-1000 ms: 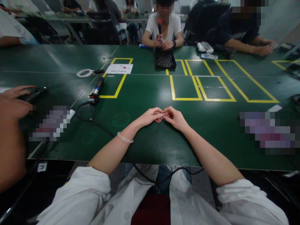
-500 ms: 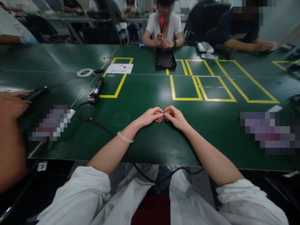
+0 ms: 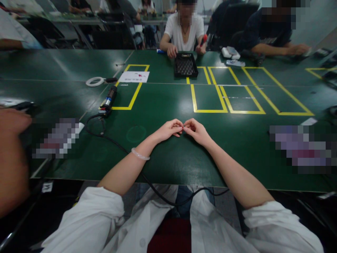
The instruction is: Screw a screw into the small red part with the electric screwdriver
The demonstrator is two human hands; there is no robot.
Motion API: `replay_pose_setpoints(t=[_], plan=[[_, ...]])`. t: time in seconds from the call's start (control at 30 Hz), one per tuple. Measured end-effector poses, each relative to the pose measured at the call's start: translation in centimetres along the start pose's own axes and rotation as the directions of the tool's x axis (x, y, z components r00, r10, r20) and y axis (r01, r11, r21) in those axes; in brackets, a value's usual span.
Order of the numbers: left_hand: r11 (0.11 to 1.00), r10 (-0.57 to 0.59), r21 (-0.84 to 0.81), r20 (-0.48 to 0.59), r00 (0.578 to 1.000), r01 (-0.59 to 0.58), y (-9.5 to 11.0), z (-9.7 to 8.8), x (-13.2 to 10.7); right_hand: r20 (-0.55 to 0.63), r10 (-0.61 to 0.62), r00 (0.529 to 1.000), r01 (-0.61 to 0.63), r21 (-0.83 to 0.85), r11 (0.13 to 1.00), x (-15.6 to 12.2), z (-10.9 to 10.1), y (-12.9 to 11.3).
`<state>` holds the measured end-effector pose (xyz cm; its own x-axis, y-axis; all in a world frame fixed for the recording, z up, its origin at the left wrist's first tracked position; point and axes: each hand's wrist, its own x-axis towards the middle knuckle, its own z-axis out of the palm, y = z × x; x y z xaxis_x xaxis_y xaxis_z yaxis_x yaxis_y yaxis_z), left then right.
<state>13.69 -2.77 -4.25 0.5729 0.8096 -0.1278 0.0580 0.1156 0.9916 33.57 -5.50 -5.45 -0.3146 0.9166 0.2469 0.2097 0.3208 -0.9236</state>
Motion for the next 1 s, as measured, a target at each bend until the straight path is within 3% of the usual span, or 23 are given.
replay_pose_setpoints(t=[0.33,1.0], plan=[[1.000,0.030,0.011,-0.004,1.000,-0.030,0.00,-0.03,-0.06,-0.033,-0.045,0.998,0.042,-0.082,0.996,0.11,-0.05,-0.11],[0.999,0.031,-0.014,-0.006,1.000,-0.031,-0.08,-0.05,-0.09,-0.028,-0.007,1.000,0.003,-0.146,0.989,0.03,-0.19,-0.58]])
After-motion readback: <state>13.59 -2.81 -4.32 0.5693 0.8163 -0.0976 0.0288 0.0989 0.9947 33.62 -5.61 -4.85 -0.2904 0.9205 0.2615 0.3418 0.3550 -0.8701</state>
